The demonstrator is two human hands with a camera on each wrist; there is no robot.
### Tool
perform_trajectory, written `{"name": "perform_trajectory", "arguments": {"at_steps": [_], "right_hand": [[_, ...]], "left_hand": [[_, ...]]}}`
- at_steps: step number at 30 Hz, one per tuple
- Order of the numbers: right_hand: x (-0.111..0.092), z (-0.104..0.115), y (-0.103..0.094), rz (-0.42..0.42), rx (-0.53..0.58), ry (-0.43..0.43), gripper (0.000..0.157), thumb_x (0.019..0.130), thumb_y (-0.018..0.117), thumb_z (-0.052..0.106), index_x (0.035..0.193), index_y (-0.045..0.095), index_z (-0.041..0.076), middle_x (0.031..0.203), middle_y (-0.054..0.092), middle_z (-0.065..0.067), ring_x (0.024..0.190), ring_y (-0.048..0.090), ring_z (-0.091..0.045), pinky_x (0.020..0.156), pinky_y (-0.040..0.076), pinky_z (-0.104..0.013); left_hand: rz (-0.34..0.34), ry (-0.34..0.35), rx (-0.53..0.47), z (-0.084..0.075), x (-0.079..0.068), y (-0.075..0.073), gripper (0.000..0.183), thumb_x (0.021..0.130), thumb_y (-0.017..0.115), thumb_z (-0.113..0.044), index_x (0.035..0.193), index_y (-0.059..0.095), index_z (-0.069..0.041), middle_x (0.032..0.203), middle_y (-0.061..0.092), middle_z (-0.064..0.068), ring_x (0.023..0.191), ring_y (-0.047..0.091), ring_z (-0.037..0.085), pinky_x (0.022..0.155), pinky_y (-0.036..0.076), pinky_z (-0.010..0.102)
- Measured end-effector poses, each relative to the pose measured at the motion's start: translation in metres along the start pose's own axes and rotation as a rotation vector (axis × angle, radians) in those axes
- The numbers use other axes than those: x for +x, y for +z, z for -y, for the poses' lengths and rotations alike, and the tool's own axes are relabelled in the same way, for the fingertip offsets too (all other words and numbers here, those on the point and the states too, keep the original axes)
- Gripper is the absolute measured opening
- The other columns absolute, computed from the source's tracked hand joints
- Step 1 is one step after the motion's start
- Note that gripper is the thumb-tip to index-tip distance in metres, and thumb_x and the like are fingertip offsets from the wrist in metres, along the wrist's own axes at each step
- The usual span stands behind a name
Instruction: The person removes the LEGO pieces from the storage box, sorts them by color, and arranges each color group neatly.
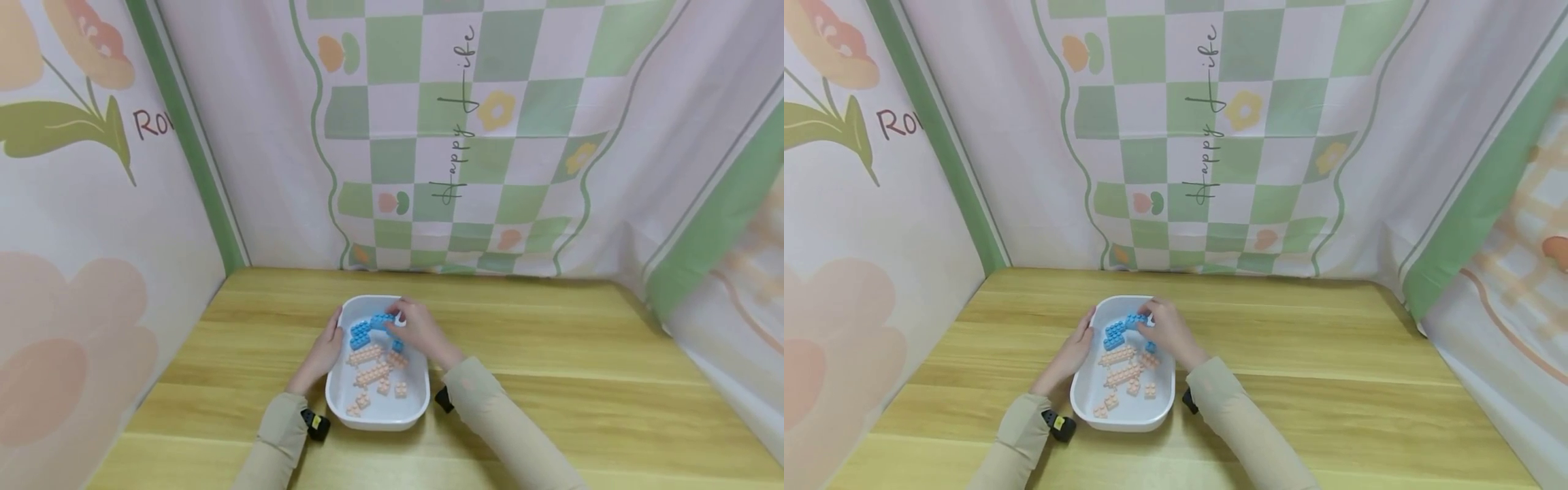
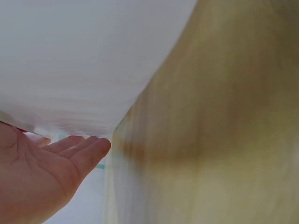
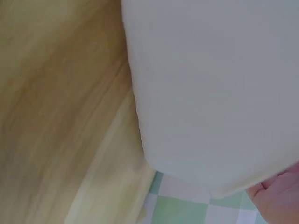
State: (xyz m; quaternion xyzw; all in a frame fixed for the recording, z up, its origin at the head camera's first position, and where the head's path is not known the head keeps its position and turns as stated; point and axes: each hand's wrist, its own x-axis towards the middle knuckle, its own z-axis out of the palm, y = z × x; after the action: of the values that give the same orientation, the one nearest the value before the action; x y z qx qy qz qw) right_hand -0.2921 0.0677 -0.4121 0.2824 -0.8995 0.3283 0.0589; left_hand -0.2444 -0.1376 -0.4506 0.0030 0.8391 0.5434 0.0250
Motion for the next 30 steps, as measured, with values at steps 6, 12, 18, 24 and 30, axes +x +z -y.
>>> {"name": "perform_trajectory", "arguments": {"at_steps": [6, 12, 18, 24, 30], "right_hand": [[-0.001, -0.003, -0.009, 0.002, 0.020, 0.033, 0.020, 0.084, 0.068, 0.014, 0.103, 0.068, 0.006, 0.096, 0.065, -0.006, 0.080, 0.056, -0.014, 0.066, 0.049, -0.022], [-0.004, -0.008, -0.017, -0.029, 0.016, 0.010, 0.021, 0.084, 0.068, 0.011, 0.103, 0.069, 0.004, 0.095, 0.065, -0.007, 0.082, 0.058, -0.018, 0.069, 0.052, -0.026], [-0.008, -0.013, -0.027, -0.053, 0.013, 0.024, 0.020, 0.085, 0.068, 0.012, 0.103, 0.069, 0.003, 0.096, 0.064, -0.009, 0.085, 0.059, -0.020, 0.069, 0.053, -0.029], [-0.011, -0.021, -0.038, -0.074, 0.028, 0.038, 0.020, 0.086, 0.067, 0.012, 0.103, 0.069, 0.003, 0.101, 0.065, -0.011, 0.088, 0.060, -0.024, 0.072, 0.054, -0.035], [-0.015, -0.033, -0.048, -0.089, 0.031, 0.072, 0.020, 0.086, 0.067, 0.014, 0.103, 0.069, 0.003, 0.101, 0.065, -0.012, 0.090, 0.059, -0.025, 0.072, 0.053, -0.033]], "left_hand": [[0.002, 0.027, -0.002, 0.003, 0.002, 0.000, 0.052, 0.103, 0.025, -0.019, 0.152, 0.010, -0.010, 0.153, 0.022, 0.021, 0.136, 0.030, 0.041, 0.112, 0.025, 0.055], [0.000, 0.017, 0.006, 0.002, 0.001, -0.001, 0.052, 0.103, 0.025, -0.020, 0.152, 0.010, -0.011, 0.154, 0.021, 0.019, 0.136, 0.030, 0.040, 0.112, 0.024, 0.054], [-0.006, 0.009, 0.013, 0.002, 0.000, 0.000, 0.052, 0.102, 0.024, -0.021, 0.152, 0.010, -0.011, 0.153, 0.023, 0.021, 0.132, 0.036, 0.042, 0.110, 0.028, 0.055], [-0.003, -0.004, 0.007, -0.001, -0.001, 0.000, 0.052, 0.102, 0.024, -0.019, 0.152, 0.009, -0.010, 0.153, 0.022, 0.021, 0.134, 0.032, 0.042, 0.111, 0.026, 0.055], [0.007, -0.033, -0.010, -0.002, 0.001, 0.002, 0.052, 0.103, 0.023, -0.021, 0.152, 0.008, -0.013, 0.155, 0.018, 0.017, 0.139, 0.024, 0.038, 0.113, 0.022, 0.053]]}}
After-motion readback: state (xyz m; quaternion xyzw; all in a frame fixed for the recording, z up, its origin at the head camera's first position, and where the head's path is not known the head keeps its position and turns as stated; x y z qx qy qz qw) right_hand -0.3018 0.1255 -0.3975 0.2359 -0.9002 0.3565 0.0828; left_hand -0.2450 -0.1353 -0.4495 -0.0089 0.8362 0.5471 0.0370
